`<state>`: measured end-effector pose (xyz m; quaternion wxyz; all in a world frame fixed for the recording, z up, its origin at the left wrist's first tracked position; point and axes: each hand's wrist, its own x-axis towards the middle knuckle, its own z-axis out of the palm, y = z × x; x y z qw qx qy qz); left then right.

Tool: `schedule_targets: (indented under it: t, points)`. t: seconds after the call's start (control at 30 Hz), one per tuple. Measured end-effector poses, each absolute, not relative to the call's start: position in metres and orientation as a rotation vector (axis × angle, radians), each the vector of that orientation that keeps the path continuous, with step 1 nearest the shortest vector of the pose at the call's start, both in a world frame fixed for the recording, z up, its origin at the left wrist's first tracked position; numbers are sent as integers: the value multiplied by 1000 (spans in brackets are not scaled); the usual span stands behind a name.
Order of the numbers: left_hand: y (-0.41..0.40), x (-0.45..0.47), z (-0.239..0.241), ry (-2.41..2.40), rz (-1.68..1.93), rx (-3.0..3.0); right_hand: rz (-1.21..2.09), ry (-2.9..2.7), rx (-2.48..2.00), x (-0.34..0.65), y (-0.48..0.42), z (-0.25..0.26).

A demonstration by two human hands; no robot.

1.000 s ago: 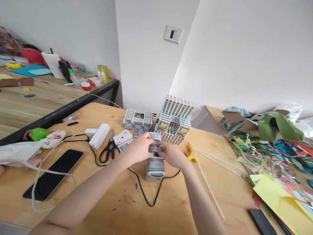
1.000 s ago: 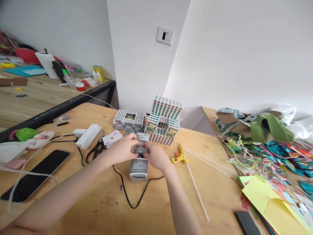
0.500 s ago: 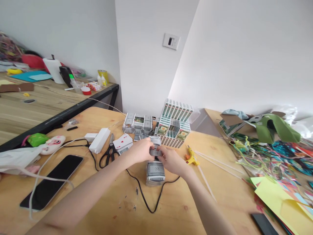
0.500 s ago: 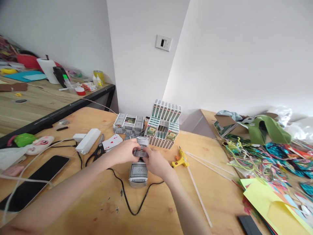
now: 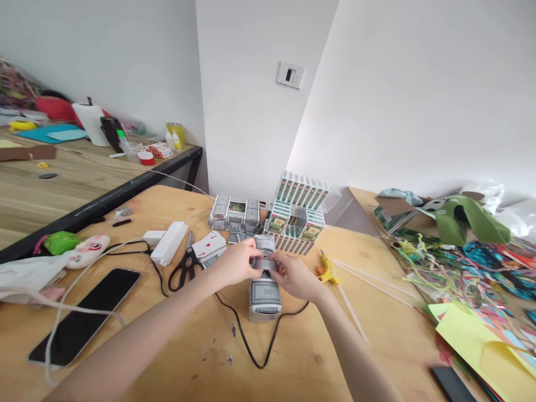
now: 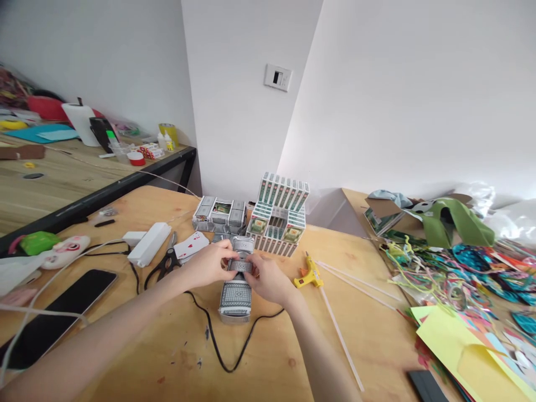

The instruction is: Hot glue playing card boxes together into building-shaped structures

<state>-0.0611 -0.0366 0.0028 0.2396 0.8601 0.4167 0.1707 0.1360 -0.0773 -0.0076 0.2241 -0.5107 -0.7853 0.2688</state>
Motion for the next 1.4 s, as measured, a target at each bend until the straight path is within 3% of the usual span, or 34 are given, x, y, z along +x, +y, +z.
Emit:
schedule_targets:
  t: [0.27,0.53,0.67,0.87,1.1,1.27,1.4]
  points:
    - [-8,-64,12,1068,702,2389,709,-2151,-1474,135,-78,-11]
    - [10,-30,35,1032,182,2756,205,-2444,-1576,124,-82,8]
    - [12,-19,43,1061,95,2783,6,-2491,-1564,118,-83,11]
    - [13,-17,42,1059,94,2790,189,-2531,-1446,111,-79,4]
    - [11,-26,32,1059,190,2762,21,-2578,-1534,106,-80,0]
    - [-14,-45,23,1201,686,2570,165,-2436,-1480,111,-80,-6]
    - [-31,-66,17,1128,433,2394,439,-2225,-1347,120,-77,-14]
